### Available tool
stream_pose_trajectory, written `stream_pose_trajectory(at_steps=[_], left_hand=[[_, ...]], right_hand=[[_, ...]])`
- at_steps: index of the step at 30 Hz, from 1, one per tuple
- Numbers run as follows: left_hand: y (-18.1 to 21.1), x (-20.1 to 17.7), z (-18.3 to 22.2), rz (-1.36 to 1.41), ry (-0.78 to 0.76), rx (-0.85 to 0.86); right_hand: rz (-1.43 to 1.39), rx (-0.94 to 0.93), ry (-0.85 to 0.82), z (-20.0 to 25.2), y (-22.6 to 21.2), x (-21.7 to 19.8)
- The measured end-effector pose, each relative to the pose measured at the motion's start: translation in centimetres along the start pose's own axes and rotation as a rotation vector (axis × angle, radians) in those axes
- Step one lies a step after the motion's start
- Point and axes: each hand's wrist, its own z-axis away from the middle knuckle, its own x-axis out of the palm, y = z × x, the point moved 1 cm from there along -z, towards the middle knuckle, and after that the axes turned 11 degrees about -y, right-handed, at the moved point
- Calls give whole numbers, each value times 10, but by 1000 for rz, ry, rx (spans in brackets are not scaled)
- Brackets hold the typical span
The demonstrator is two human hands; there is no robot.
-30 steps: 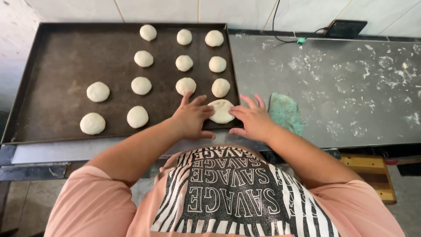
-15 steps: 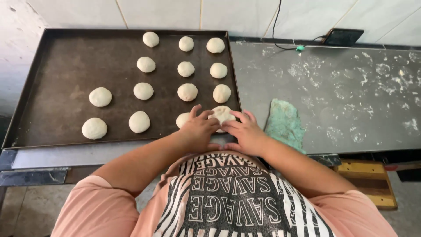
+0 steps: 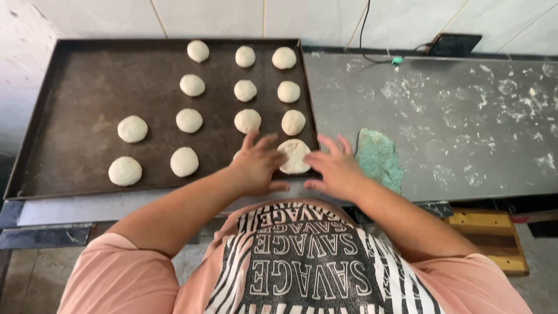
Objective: Wiping a baking tray and arranging dough balls on it, flattening them into discs
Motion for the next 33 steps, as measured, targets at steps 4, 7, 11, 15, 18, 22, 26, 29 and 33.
stream_pose_trajectory(at_steps=[4,7,11,15,18,22,26,29,33], left_hand=[[-14,24,-21,5,-19,-37],[-15,10,-30,71,7,-79],[-13,4,-35,92,-174,-41],[-11,-2,-41,14,20,-1],[-2,-20,-40,16,-320,-47],[0,-14,-38,47,-357,-77],[-9,-1,-35,84,-354,-86],[-6,-1,-28,34,-265,-80],[-6,6,-25,-32,-217,-97]], right_hand=[[-24,17,-28,-8,11,9],[-14,22,14,-14,11,3],[-36,43,-107,-24,12,-2],[-6,-2,7,-36,16,-13],[-45,2,-103,-34,7,1],[-47,44,-176,-34,12,-13],[-70,19,-174,-34,19,5],[-68,23,-132,-28,18,-6],[-39,38,-89,-18,26,21]])
